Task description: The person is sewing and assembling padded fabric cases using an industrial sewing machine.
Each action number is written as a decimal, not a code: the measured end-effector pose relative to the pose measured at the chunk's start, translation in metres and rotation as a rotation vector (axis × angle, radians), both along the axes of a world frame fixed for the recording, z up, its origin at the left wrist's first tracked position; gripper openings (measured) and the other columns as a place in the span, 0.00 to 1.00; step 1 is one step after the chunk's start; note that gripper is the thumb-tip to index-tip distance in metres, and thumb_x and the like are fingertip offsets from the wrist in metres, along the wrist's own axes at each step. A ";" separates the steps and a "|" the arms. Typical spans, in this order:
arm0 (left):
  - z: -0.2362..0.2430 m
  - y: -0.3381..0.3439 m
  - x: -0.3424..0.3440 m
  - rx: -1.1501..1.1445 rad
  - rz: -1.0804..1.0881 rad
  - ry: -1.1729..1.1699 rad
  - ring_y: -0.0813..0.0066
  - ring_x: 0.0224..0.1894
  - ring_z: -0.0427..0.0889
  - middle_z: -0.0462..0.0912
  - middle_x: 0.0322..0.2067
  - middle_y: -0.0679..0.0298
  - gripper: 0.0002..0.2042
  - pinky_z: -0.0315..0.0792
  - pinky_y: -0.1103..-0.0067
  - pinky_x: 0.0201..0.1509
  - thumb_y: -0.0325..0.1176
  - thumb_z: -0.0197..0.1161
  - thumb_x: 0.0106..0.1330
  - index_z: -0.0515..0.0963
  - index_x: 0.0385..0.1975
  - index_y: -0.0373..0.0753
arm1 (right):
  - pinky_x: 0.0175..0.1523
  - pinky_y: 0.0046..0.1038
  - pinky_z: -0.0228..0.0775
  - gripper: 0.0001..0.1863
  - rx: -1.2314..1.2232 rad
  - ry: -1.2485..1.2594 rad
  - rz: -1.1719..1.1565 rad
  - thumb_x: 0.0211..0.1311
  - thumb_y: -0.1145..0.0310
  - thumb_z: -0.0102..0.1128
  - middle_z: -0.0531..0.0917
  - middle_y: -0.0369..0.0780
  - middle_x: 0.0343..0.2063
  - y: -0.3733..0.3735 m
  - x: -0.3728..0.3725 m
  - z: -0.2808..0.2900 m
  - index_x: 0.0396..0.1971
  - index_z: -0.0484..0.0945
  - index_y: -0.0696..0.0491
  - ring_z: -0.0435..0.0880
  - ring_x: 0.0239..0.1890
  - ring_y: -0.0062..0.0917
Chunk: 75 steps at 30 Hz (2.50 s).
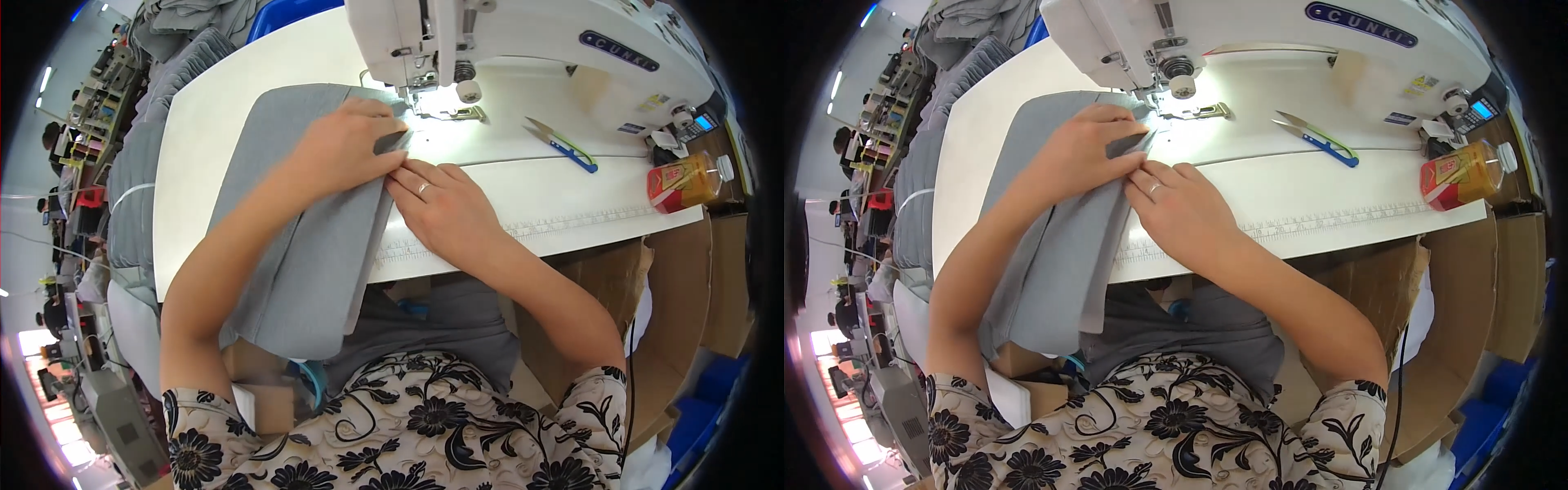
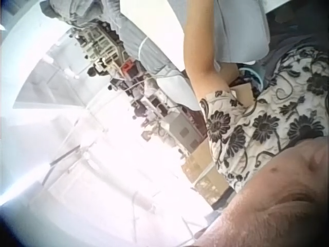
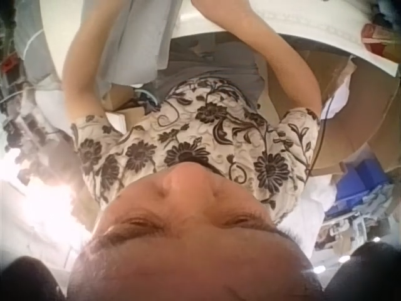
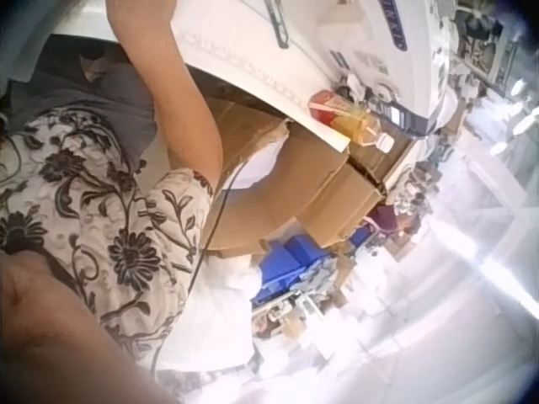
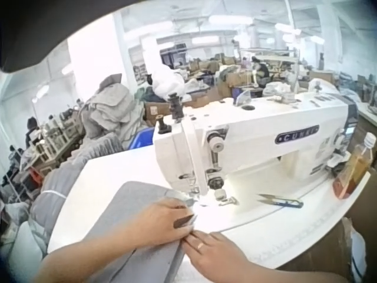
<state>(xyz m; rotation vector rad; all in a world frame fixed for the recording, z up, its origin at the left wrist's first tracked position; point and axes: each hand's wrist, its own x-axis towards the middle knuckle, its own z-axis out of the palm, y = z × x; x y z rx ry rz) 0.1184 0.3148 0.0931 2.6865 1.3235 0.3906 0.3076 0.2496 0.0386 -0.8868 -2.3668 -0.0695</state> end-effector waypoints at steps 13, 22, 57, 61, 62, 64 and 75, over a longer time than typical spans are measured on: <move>-0.024 -0.009 0.000 0.306 -0.039 0.027 0.64 0.54 0.77 0.80 0.52 0.64 0.14 0.72 0.66 0.55 0.35 0.65 0.59 0.84 0.44 0.39 | 0.57 0.33 0.66 0.12 0.013 -0.019 0.018 0.54 0.71 0.57 0.85 0.40 0.41 0.003 -0.001 0.005 0.38 0.82 0.58 0.78 0.53 0.29; -0.019 -0.025 0.038 0.197 0.189 0.035 0.64 0.55 0.75 0.81 0.51 0.61 0.14 0.69 0.64 0.51 0.41 0.60 0.62 0.87 0.33 0.37 | 0.70 0.42 0.59 0.09 0.037 -0.176 0.093 0.55 0.71 0.57 0.86 0.37 0.38 0.018 0.039 0.014 0.34 0.83 0.53 0.81 0.52 0.26; -0.001 -0.244 -0.012 0.199 0.034 0.166 0.65 0.52 0.77 0.79 0.53 0.60 0.36 0.69 0.70 0.46 0.39 0.73 0.43 0.74 0.58 0.40 | 0.52 0.23 0.74 0.13 -1.293 0.944 0.267 0.69 0.75 0.54 0.86 0.37 0.44 -0.155 0.012 -0.064 0.49 0.81 0.61 0.81 0.46 0.17; -0.010 -0.255 -0.028 0.339 -0.076 0.143 0.65 0.44 0.79 0.83 0.43 0.59 0.27 0.70 0.68 0.44 0.35 0.69 0.39 0.80 0.44 0.32 | 0.51 0.21 0.73 0.14 -1.447 1.115 0.246 0.73 0.72 0.49 0.86 0.35 0.43 -0.153 0.010 -0.066 0.50 0.80 0.61 0.80 0.44 0.15; -0.011 -0.256 -0.027 0.347 -0.085 0.146 0.65 0.44 0.79 0.83 0.42 0.58 0.26 0.70 0.67 0.45 0.36 0.69 0.41 0.80 0.44 0.32 | 0.51 0.21 0.73 0.14 -1.451 1.073 0.249 0.74 0.71 0.48 0.85 0.35 0.43 -0.155 0.010 -0.063 0.51 0.80 0.61 0.80 0.44 0.15; -0.007 -0.253 -0.025 0.333 -0.090 0.143 0.64 0.44 0.79 0.82 0.41 0.59 0.25 0.71 0.67 0.46 0.36 0.70 0.42 0.80 0.44 0.32 | 0.51 0.21 0.73 0.15 -1.453 1.031 0.253 0.75 0.71 0.48 0.85 0.34 0.43 -0.157 0.010 -0.064 0.51 0.79 0.61 0.80 0.44 0.15; 0.016 -0.258 -0.030 0.307 -0.118 0.080 0.62 0.41 0.79 0.78 0.38 0.60 0.22 0.75 0.68 0.44 0.25 0.68 0.49 0.79 0.48 0.30 | 0.49 0.22 0.75 0.14 -1.419 1.113 0.292 0.74 0.70 0.52 0.85 0.37 0.42 -0.151 0.008 -0.057 0.50 0.80 0.62 0.81 0.42 0.16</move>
